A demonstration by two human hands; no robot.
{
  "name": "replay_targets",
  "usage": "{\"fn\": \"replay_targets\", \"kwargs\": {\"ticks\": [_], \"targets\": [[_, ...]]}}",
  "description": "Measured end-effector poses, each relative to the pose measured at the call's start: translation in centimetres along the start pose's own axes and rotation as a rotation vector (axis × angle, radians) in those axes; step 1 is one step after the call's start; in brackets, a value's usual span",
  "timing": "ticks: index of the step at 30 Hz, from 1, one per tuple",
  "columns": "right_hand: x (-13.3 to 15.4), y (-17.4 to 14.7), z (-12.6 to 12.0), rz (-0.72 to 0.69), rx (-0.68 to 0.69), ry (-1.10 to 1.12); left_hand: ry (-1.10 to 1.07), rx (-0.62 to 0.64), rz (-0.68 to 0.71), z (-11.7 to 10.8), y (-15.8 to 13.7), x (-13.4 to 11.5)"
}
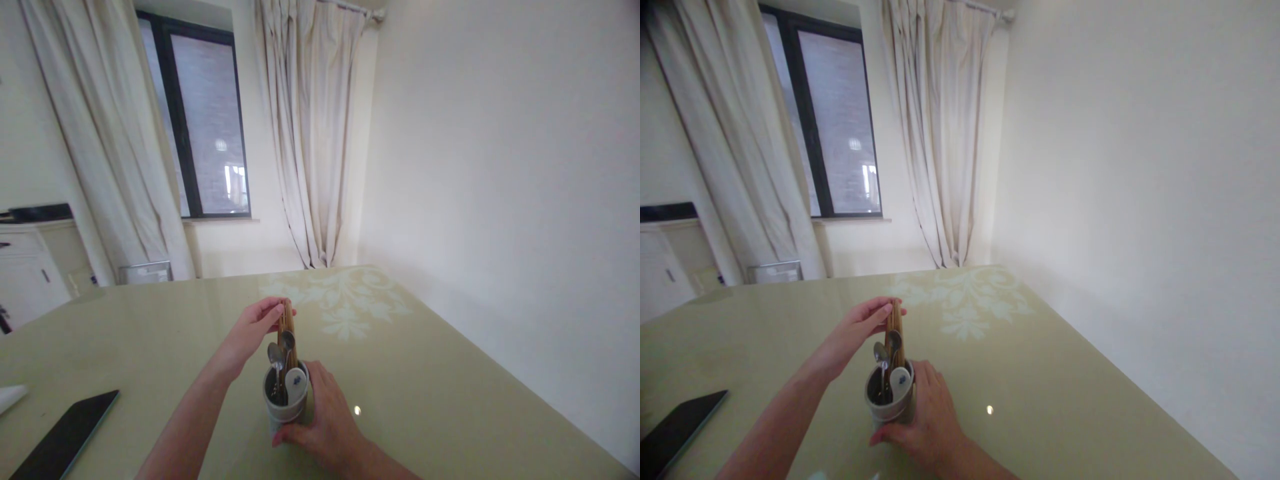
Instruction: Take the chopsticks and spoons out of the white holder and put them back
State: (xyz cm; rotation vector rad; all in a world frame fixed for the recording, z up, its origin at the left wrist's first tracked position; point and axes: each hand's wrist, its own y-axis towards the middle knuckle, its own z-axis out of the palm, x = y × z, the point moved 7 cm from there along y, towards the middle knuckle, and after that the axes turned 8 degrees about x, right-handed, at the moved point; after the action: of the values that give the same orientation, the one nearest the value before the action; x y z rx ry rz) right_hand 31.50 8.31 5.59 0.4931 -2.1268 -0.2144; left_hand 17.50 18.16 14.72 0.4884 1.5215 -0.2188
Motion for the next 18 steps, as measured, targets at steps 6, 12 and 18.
{"fn": "replay_targets", "kwargs": {"ticks": [6, 12, 18], "targets": [[0.3, -0.7, -2.1, -0.167, -0.125, 0.044, 0.051, 0.088, -0.009, 0.1, 0.3, 0.1], [4.0, 4.3, -7.6, -0.153, -0.404, 0.046, 0.106, 0.058, 0.001, 0.1, 0.0, -0.8], [5.5, 10.9, -7.9, -0.049, -0.185, 0.109, 0.13, 0.065, -0.004, 0.0, -0.4, -1.8]]}}
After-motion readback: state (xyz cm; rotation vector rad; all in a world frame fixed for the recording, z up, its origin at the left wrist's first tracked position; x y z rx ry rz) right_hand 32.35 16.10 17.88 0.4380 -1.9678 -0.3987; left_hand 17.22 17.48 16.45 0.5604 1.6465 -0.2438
